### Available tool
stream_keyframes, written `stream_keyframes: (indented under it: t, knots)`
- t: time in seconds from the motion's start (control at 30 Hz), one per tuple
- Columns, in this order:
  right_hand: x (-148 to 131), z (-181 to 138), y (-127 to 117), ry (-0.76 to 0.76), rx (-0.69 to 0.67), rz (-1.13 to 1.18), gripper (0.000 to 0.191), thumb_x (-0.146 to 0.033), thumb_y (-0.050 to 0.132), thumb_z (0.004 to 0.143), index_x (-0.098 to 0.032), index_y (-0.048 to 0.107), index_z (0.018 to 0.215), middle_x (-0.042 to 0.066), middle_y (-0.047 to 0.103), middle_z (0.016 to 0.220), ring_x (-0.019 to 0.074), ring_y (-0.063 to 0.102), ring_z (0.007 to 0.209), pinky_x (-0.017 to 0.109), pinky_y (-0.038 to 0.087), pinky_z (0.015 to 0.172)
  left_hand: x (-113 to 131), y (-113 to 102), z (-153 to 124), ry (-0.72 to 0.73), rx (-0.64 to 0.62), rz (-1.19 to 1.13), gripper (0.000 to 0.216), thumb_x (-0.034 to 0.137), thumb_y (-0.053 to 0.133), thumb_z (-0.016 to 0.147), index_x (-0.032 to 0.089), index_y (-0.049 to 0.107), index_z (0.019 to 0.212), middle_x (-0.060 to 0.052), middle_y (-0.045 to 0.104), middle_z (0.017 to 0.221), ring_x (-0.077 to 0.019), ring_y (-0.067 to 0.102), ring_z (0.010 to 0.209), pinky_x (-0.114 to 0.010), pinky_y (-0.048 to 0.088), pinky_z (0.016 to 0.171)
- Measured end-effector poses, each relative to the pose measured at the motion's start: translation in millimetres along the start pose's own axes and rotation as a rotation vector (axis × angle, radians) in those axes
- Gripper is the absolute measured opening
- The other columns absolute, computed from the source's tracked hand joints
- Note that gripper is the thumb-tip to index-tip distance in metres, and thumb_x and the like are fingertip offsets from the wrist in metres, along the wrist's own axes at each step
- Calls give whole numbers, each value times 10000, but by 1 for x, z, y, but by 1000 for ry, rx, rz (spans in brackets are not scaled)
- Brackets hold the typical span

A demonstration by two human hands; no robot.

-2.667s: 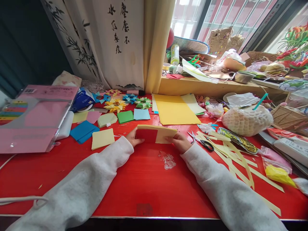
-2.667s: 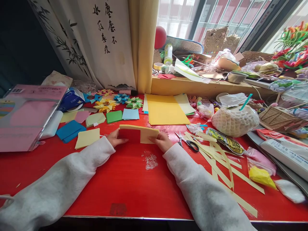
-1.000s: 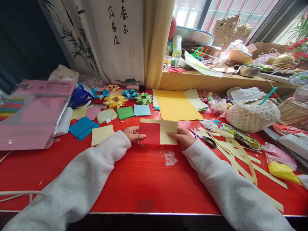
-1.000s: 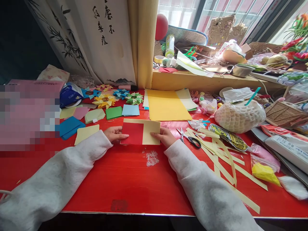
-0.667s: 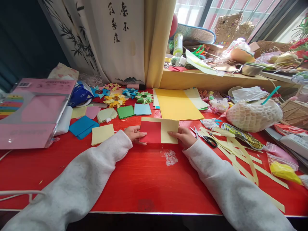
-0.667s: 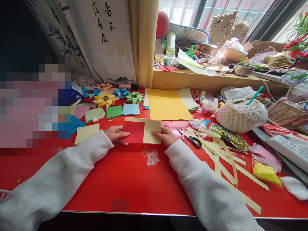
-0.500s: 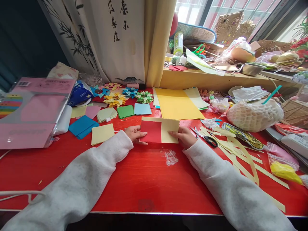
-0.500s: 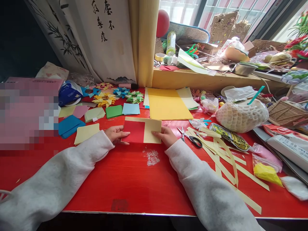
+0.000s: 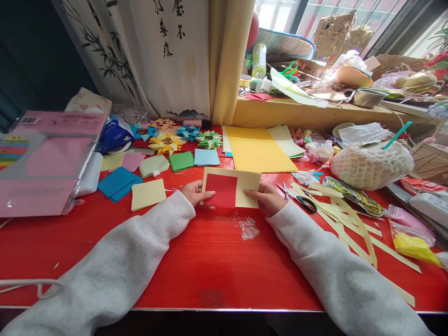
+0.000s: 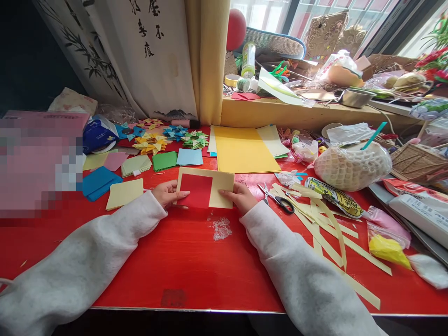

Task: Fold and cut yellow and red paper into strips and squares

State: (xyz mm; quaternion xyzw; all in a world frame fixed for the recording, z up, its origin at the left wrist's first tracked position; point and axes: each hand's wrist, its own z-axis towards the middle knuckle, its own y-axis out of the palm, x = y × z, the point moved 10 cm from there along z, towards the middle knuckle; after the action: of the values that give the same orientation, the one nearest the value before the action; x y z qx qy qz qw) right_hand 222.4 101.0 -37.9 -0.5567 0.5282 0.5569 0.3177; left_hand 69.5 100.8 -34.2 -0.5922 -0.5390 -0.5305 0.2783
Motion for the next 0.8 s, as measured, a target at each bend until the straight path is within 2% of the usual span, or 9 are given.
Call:
stream_keyframes:
  t: [0.2, 0.4, 0.57, 0.67, 0.8]
  knots:
    - [-3, -5, 2, 17, 50, -3, 354, -257, 649, 575, -169, 555, 906, 65, 608, 894, 210, 578, 780, 315, 483, 612, 5, -4, 1, 61, 50, 20, 426, 204, 687, 526, 112, 517, 906, -13, 607, 694, -166, 584, 669, -267, 529, 480]
    - [0, -7, 10, 65, 14, 21, 405, -267, 655, 561, -195, 526, 938, 73, 579, 958, 237, 571, 774, 310, 508, 468, 6, -5, 0, 71, 83, 76, 446, 214, 700, 505, 116, 511, 897, -16, 612, 712, -169, 587, 652, -275, 527, 484]
    - [-1, -9, 18, 86, -12, 4, 426, -291, 648, 565, -193, 509, 956, 72, 588, 912, 210, 583, 685, 296, 507, 424, 5, -6, -1, 67, 118, 89, 471, 223, 709, 486, 140, 500, 899, -17, 615, 772, -188, 589, 686, -288, 521, 482]
    - [-6, -10, 20, 48, -7, -63, 481, -288, 655, 551, -194, 492, 994, 66, 594, 906, 179, 584, 626, 252, 490, 399, 3, -6, -1, 64, 129, 87, 491, 230, 713, 476, 142, 494, 906, -33, 617, 817, -204, 589, 711, -295, 519, 483]
    - [-12, -9, 18, -35, 27, -134, 526, -283, 663, 529, -187, 476, 1011, 71, 586, 927, 160, 578, 583, 228, 467, 364, 2, -2, 1, 86, 81, 65, 482, 217, 718, 469, 132, 493, 887, -22, 623, 761, -187, 594, 678, -283, 518, 501]
